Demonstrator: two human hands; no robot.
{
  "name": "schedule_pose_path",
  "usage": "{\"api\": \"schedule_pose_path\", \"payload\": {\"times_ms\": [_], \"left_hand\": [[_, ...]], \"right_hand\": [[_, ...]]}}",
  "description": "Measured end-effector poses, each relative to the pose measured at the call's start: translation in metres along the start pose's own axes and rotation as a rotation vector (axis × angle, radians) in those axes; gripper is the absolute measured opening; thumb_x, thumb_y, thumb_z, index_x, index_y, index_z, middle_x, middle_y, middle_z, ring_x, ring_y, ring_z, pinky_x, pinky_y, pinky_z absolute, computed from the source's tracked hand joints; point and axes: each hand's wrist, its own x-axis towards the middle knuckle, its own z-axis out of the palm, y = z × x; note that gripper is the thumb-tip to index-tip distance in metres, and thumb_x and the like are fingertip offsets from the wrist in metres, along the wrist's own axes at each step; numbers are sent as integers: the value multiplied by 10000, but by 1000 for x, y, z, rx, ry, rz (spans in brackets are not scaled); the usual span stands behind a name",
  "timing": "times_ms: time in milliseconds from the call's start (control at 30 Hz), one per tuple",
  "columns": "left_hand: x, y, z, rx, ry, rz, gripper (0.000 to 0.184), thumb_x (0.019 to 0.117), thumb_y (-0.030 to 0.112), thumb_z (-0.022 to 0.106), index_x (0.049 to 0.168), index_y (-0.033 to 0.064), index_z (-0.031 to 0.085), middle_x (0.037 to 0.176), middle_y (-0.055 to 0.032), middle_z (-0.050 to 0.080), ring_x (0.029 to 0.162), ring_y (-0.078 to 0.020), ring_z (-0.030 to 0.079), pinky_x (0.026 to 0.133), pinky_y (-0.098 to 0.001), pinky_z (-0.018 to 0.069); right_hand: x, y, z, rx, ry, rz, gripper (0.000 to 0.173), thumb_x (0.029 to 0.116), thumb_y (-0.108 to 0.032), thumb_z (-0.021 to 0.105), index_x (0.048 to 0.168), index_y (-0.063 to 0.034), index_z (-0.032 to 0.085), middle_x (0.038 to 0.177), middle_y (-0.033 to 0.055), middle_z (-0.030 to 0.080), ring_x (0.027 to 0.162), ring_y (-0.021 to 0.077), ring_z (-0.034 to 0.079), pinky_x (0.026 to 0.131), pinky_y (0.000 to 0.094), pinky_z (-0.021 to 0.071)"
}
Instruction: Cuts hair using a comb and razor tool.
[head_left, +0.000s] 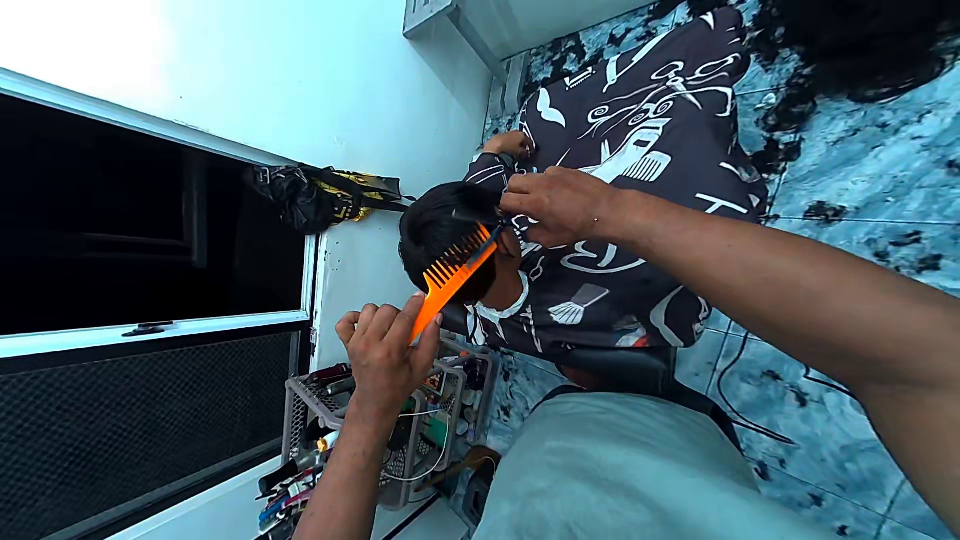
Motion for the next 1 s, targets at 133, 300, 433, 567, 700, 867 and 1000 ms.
{"api": "schedule_pose_path", "payload": {"times_ms": [133, 300, 433, 567, 700, 867, 1000], "left_hand": [[2, 0, -1, 17, 8, 11, 336, 933, 376, 709, 1164, 144, 788, 678, -19, 575, 693, -184, 523, 842, -444, 377], [3, -6, 0, 27, 41, 23, 333, 923, 381, 720, 1150, 148, 794, 670, -21, 577, 687, -191, 524, 846, -443, 374], [25, -21, -9, -41, 23, -259, 327, 1034, 279, 591, 1183, 23, 729, 825, -150, 688, 758, -270, 655, 745, -482, 523], [69, -5, -6, -427, -212, -526, 446, 1129, 331, 336, 1033, 31, 652, 718, -54, 674, 499, -152, 568, 472, -365, 494], [43, -32, 5, -513, -451, -285, 405, 1118, 327, 363, 1069, 65, 668, 725, -13, 661, 559, -119, 596, 530, -346, 527], [-58, -104, 71, -476, -375, 313, 396, 1087, 309, 437, 1274, 78, 699, 837, -124, 686, 729, -276, 674, 651, -463, 566], [-93, -116, 108, -779, -282, 476, 387, 1092, 304, 429, 1302, 83, 669, 818, -96, 633, 705, -201, 626, 644, -354, 556]], "right_hand": [[2, 0, -5, 49, -24, 35, 256, 870, -25, 649, 1115, -98, 666, 988, 114, 654, 873, 319, 686, 694, 529, 563], [6, -3, -13, 75, -46, 53, 253, 880, -33, 653, 1124, -93, 685, 1028, 121, 678, 944, 323, 692, 763, 535, 571], [-9, -5, -18, 224, 94, 159, 341, 887, -142, 696, 1207, -33, 649, 1083, 144, 679, 986, 304, 687, 866, 517, 569], [-44, -15, -32, 453, 315, 407, 375, 948, -47, 589, 1323, -38, 575, 1035, 123, 704, 864, 246, 717, 806, 489, 611], [-126, -44, -37, 587, 404, 692, 475, 978, -79, 562, 1445, -65, 477, 1131, 100, 711, 895, 209, 728, 752, 418, 633], [-246, -123, 16, 634, 730, 1161, 472, 995, -93, 626, 1439, -127, 471, 1257, 124, 680, 948, 282, 738, 737, 464, 641], [-272, -237, 70, 652, 1206, 1382, 487, 926, -75, 625, 1386, -79, 468, 1259, 104, 668, 981, 243, 734, 705, 408, 642]]}}
